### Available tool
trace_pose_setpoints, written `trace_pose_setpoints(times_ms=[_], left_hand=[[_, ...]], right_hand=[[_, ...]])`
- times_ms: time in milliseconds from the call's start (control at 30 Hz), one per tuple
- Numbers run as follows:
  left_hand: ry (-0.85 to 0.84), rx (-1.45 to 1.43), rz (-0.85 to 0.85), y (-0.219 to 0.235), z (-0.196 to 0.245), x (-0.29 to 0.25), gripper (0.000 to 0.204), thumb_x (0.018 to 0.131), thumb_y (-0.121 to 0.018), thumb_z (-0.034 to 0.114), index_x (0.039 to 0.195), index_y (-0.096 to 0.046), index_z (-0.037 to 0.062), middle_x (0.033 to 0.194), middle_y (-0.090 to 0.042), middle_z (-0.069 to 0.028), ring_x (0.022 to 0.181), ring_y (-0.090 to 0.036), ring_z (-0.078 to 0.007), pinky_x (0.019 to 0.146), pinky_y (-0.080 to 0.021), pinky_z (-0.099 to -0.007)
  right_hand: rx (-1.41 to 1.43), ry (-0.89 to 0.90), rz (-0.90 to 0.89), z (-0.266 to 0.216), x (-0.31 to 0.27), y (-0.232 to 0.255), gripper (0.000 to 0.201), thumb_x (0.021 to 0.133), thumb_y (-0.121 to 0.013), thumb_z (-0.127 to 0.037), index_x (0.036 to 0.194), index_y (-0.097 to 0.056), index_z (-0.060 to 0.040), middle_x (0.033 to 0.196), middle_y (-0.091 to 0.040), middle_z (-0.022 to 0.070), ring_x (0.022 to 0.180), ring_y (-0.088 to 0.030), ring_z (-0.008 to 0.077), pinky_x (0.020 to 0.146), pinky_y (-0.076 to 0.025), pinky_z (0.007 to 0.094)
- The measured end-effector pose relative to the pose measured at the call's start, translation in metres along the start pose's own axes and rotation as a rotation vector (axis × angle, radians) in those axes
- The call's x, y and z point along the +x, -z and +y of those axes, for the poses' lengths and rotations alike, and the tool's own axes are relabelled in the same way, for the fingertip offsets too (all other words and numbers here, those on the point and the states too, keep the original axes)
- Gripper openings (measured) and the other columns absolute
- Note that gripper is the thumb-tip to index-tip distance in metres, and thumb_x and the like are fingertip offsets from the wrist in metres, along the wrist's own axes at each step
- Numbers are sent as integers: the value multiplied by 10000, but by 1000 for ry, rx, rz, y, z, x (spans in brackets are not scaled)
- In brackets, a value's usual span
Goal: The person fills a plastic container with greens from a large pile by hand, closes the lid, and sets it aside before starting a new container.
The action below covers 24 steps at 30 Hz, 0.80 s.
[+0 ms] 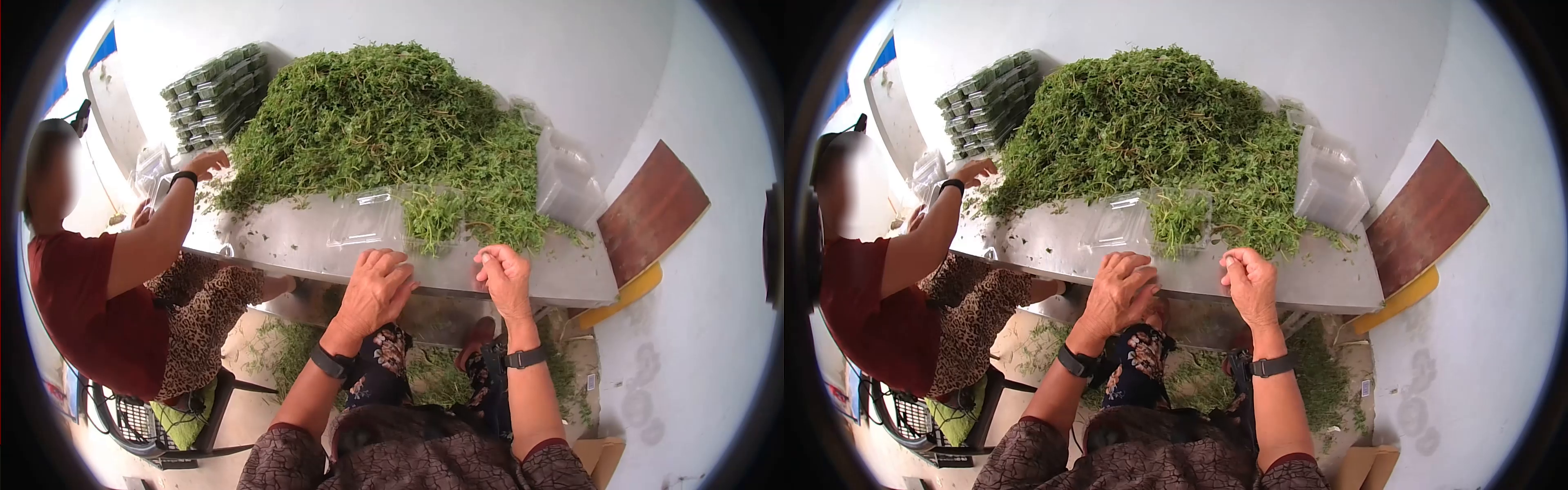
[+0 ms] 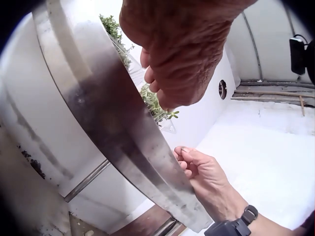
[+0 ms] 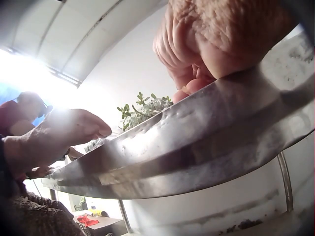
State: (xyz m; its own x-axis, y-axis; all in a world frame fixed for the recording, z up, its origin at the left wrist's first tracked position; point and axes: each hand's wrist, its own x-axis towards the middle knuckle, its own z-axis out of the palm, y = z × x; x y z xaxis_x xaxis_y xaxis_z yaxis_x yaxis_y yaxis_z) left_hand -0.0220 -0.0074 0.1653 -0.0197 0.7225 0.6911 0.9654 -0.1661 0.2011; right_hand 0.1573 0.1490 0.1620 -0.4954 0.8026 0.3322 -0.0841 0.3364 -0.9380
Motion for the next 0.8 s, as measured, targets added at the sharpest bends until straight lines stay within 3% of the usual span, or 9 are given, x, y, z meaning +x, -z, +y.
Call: trace_pose_setpoints(times_ms=[167, 333, 533, 667, 800], left_hand=[[-18, 27, 112, 8, 6, 23, 478, 706, -698, 49, 1165, -566, 55, 1164, -549, -124, 1060, -525, -321, 914, -401, -440], [-63, 108, -17, 9, 3, 51, 542, 707, -716, 95, 1221, -547, 95, 1339, -455, -153, 1240, -433, -338, 997, -352, -466], [-46, 65, -210, -6, -8, 61, 546, 723, -731, 204, 1229, -549, 107, 1391, -419, -174, 1274, -407, -340, 1038, -317, -465], [-52, 35, -172, -6, -9, 59, 342, 736, -715, 185, 1043, -630, 59, 1204, -571, -163, 1096, -544, -316, 951, -373, -420], [-47, -26, -227, 8, -2, 59, 226, 745, -708, 182, 910, -651, 39, 1074, -613, -138, 972, -581, -302, 880, -393, -401]], right_hand=[[0, -16, -15, -5, -2, 1, 103, 902, -537, -54, 906, -625, 0, 786, -650, 23, 575, -567, 68, 499, -445, 219], [-5, -11, -26, -1, -1, 3, 97, 898, -541, -47, 910, -627, -4, 773, -647, 24, 575, -577, 71, 501, -452, 222], [17, 4, -33, 1, -1, 3, 88, 891, -541, -37, 901, -621, -2, 767, -644, 30, 573, -581, 75, 502, -460, 227], [29, -28, -37, -1, -2, 3, 90, 888, -534, -31, 897, -617, 2, 774, -645, 33, 571, -581, 75, 500, -462, 227], [38, -33, -26, -5, -2, 2, 92, 886, -531, -24, 900, -617, 6, 777, -648, 38, 569, -582, 74, 499, -465, 227]])
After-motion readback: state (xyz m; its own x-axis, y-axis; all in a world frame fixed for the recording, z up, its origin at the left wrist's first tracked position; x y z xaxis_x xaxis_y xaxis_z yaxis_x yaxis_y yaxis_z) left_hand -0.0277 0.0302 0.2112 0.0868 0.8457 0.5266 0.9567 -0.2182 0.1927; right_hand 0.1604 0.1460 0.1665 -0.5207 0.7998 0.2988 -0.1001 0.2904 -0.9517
